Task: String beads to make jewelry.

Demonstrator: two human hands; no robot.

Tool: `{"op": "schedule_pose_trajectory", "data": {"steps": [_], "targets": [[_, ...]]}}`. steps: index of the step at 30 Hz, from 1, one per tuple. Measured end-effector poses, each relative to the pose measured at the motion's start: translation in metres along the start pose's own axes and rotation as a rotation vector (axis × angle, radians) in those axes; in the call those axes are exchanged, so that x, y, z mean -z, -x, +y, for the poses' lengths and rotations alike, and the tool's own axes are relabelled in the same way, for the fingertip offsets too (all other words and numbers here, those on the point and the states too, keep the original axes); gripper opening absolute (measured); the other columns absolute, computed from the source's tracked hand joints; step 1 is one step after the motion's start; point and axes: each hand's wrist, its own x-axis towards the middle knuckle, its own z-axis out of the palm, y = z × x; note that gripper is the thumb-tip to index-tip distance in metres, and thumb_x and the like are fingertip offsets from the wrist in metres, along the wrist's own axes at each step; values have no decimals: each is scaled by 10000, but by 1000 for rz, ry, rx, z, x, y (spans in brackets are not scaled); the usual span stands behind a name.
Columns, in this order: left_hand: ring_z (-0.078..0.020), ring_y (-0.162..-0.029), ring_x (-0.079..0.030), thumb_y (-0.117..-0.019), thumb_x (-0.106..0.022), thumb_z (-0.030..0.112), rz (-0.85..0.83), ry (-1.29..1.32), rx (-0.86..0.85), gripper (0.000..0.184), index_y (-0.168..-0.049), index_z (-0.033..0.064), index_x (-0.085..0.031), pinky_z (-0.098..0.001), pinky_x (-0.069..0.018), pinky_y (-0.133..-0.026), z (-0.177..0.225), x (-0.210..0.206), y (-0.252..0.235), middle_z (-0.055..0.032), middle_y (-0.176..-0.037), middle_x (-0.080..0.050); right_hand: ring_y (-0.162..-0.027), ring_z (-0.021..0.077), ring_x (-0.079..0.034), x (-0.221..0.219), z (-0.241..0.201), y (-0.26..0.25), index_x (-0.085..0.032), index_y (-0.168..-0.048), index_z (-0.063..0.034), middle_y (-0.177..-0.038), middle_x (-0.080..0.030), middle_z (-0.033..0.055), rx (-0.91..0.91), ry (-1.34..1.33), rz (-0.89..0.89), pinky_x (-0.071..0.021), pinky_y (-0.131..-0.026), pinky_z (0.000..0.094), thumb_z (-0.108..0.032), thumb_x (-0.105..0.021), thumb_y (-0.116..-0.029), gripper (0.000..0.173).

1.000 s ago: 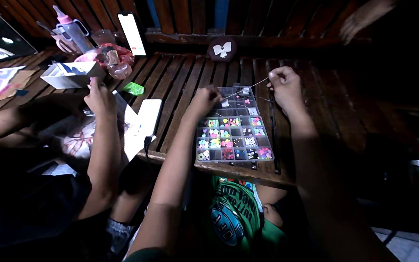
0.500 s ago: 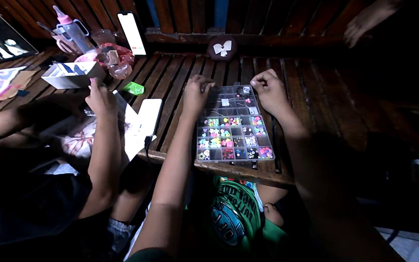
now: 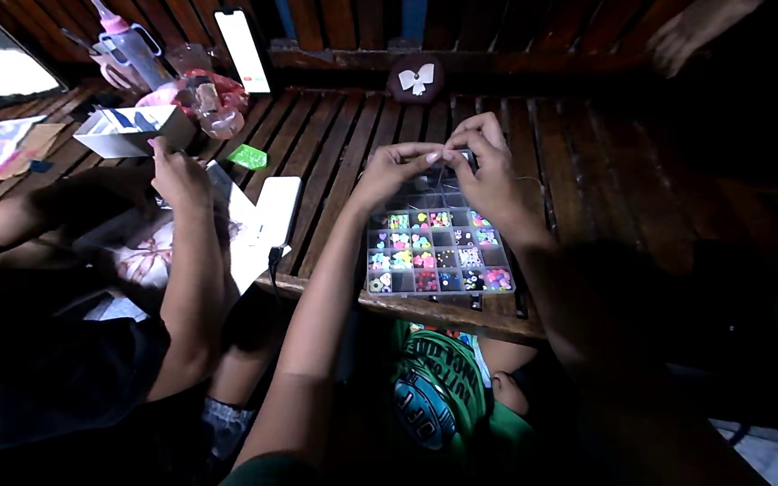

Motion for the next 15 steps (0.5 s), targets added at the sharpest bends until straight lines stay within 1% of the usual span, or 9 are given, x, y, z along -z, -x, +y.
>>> {"op": "schedule_pose_trajectory", "data": {"steps": [2,4,6,8,10,11,14,15], "targets": [[11,-860,-640,-1006,-605,49,-24,5,16,201,-1181,-1,-688,-187,-529,-797,1,0,0,15,-1032,-722,-1096,239,-594,0,-1,0,-678,-1043,26,-1187,-597,194,2,14,-7,-497,-956,335,-98,-600,-1016,149],[11,-853,-646,-998,-612,34,-33,1,10,185,-1162,-2,-691,-185,-534,-791,-1,0,0,16,-1010,-726,-1092,250,-600,-1,1,1,-681,-1035,21,-1192,-604,193,9,21,-4,-495,-957,361,-103,-597,-1018,150],[-2,-832,-654,-995,-612,26,-27,-20,-2,140,-1102,1,-698,-195,-549,-784,-4,0,-2,22,-956,-722,-1085,244,-602,-1,3,1,-677,-1025,13,-1190,-599,184,13,26,-4,-501,-957,355,-107,-595,-1022,146],[-3,-793,-643,-997,-610,27,-18,-39,-10,110,-1063,10,-697,-195,-541,-754,-6,1,-3,30,-911,-715,-1077,243,-599,-1,3,1,-675,-1022,19,-1188,-596,188,16,21,-2,-498,-948,348,-106,-595,-1022,148],[-13,-794,-655,-999,-602,22,-18,-30,-20,101,-1052,12,-688,-204,-554,-762,-7,1,-3,31,-895,-712,-1064,218,-606,-1,2,0,-673,-1028,27,-1180,-593,189,21,17,-4,-512,-934,302,-94,-595,-1020,145],[-16,-797,-657,-1000,-600,20,-18,-26,-17,101,-1051,9,-687,-207,-557,-770,-7,1,-3,29,-891,-710,-1061,224,-608,-1,2,0,-672,-1029,31,-1177,-593,193,20,15,-8,-515,-933,306,-86,-595,-1018,140],[-8,-799,-654,-1007,-593,24,-16,-19,2,115,-1051,2,-696,-202,-553,-780,-4,-1,-2,31,-890,-713,-1070,269,-609,0,1,0,-673,-1038,22,-1197,-603,202,7,29,-17,-506,-937,382,-99,-590,-1021,148],[-7,-802,-655,-1011,-588,29,-23,-13,2,123,-1059,3,-698,-202,-555,-783,-5,-1,-2,33,-899,-717,-1066,264,-609,0,2,0,-672,-1035,22,-1195,-602,201,7,32,-14,-507,-933,376,-101,-588,-1022,150]]}}
